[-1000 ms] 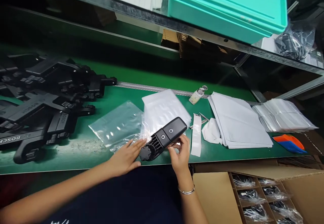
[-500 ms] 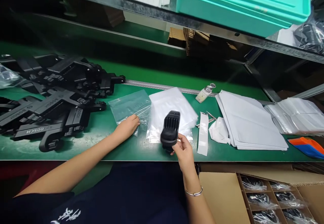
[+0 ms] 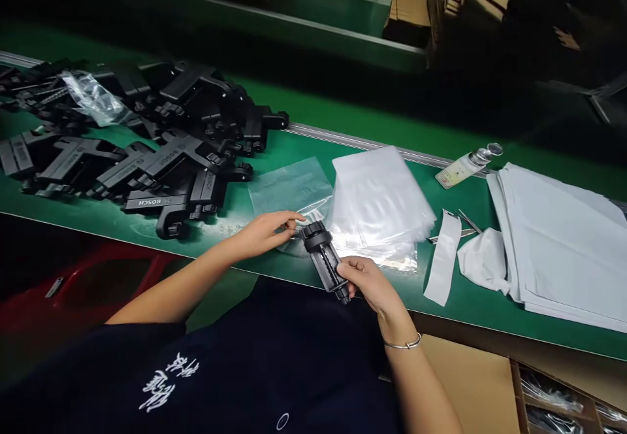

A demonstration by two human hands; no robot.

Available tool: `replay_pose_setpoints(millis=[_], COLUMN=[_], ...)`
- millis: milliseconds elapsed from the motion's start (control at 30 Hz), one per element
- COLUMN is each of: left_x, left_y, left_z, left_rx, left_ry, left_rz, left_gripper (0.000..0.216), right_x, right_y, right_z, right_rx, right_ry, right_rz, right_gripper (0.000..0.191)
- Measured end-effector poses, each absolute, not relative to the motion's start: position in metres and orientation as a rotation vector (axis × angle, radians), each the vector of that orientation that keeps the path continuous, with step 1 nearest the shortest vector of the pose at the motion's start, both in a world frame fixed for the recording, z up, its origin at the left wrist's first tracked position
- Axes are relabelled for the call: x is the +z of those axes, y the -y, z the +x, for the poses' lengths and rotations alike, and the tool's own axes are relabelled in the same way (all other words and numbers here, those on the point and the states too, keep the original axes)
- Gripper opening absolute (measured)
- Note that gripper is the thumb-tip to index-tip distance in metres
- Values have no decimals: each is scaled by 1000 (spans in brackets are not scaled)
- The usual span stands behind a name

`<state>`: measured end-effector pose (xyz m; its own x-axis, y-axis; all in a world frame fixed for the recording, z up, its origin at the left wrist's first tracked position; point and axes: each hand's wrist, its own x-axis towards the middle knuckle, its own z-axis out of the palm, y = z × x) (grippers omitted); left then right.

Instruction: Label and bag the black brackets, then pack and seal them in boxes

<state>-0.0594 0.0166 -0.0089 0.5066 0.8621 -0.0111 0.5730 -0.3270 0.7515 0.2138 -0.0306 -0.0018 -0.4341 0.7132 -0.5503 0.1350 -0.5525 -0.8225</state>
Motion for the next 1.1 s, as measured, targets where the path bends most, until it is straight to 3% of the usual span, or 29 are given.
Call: replay_pose_setpoints(millis=[267, 533, 800, 900, 1100], left_x=[12, 20, 27, 27, 18], left_y=[-16, -11, -16, -19, -13], left_z=[-58, -61, -76, -68, -4], left_rx=[683, 479, 430, 420, 760], left_ry=[-1007, -880, -993, -868, -714], left_rz=[1847, 2168, 2182, 2233, 2419], left_gripper=[36, 32, 34, 35, 29], right_x=[11, 25, 32, 26, 4], right_y=[28, 29, 19, 20, 20], right_z=[204, 188, 185, 174, 151], right_rx=[1733, 696, 803, 626, 383], right_ry=[1536, 2088, 1872, 1979, 2467], right_rz=[-1643, -2039, -2139, -2149, -1988], right_gripper=[41, 48, 38, 37, 32])
